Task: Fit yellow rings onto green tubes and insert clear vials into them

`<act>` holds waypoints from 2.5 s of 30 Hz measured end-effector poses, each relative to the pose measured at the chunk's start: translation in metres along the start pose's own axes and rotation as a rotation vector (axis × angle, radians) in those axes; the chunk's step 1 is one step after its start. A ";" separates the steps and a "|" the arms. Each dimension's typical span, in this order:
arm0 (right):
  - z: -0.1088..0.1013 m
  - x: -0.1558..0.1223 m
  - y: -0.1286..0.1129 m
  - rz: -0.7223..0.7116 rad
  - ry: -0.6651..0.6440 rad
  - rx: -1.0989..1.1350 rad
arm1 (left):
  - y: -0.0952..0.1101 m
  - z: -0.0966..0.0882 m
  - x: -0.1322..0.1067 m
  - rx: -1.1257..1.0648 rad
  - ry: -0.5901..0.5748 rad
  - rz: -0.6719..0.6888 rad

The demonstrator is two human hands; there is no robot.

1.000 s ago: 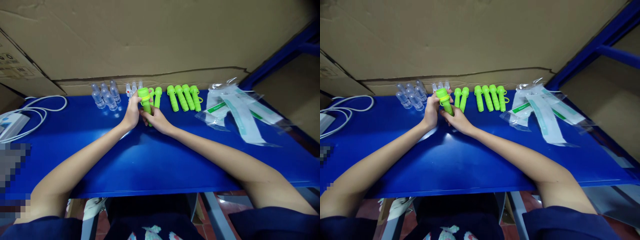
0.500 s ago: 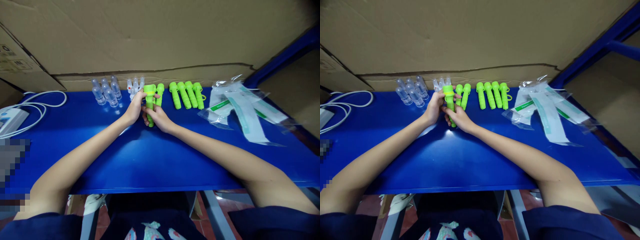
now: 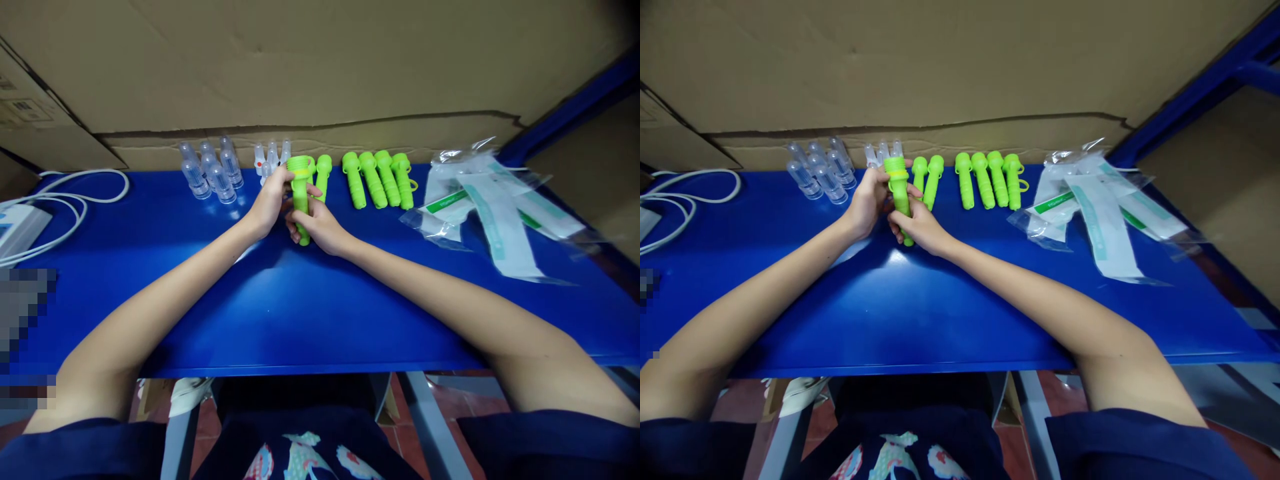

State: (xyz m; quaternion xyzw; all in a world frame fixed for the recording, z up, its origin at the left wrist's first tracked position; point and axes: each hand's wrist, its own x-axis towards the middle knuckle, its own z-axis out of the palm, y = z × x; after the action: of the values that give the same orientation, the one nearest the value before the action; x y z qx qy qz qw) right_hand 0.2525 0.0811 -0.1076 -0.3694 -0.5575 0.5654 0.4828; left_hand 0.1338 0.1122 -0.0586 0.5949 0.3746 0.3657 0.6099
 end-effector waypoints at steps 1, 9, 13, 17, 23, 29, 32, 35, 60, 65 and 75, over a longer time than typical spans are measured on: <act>0.000 0.000 0.000 -0.001 0.002 -0.014 | 0.000 -0.001 0.000 -0.018 -0.009 0.010; 0.001 -0.002 -0.003 0.024 0.016 -0.071 | -0.007 0.000 0.000 -0.067 -0.027 0.064; 0.002 -0.001 -0.003 0.032 0.005 -0.080 | -0.007 0.001 -0.001 -0.054 0.006 0.070; 0.003 -0.001 -0.004 0.032 0.011 -0.058 | -0.008 0.000 0.000 -0.048 0.018 0.068; 0.003 -0.002 -0.005 0.030 0.007 -0.082 | -0.010 -0.003 -0.001 -0.118 -0.071 0.053; 0.001 -0.002 -0.005 -0.002 -0.014 -0.126 | -0.008 0.000 -0.001 -0.080 -0.021 0.033; 0.002 -0.003 -0.006 0.009 -0.012 -0.136 | -0.010 -0.002 0.000 -0.072 -0.023 0.041; 0.002 -0.003 -0.007 0.017 -0.006 -0.128 | -0.015 -0.004 0.002 -0.061 -0.028 0.092; 0.002 -0.002 -0.006 0.006 -0.013 -0.107 | -0.011 0.001 -0.006 -0.028 0.044 0.134; 0.003 -0.002 -0.006 -0.002 -0.003 -0.105 | -0.013 0.000 -0.006 -0.058 0.013 0.121; 0.001 -0.001 -0.004 -0.005 -0.022 -0.113 | -0.013 0.001 -0.004 -0.077 0.001 0.131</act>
State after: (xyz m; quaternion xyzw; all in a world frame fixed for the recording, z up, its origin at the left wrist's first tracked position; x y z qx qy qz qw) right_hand 0.2518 0.0794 -0.1039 -0.3884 -0.5947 0.5361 0.4562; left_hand 0.1327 0.1081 -0.0716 0.5941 0.3208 0.4190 0.6071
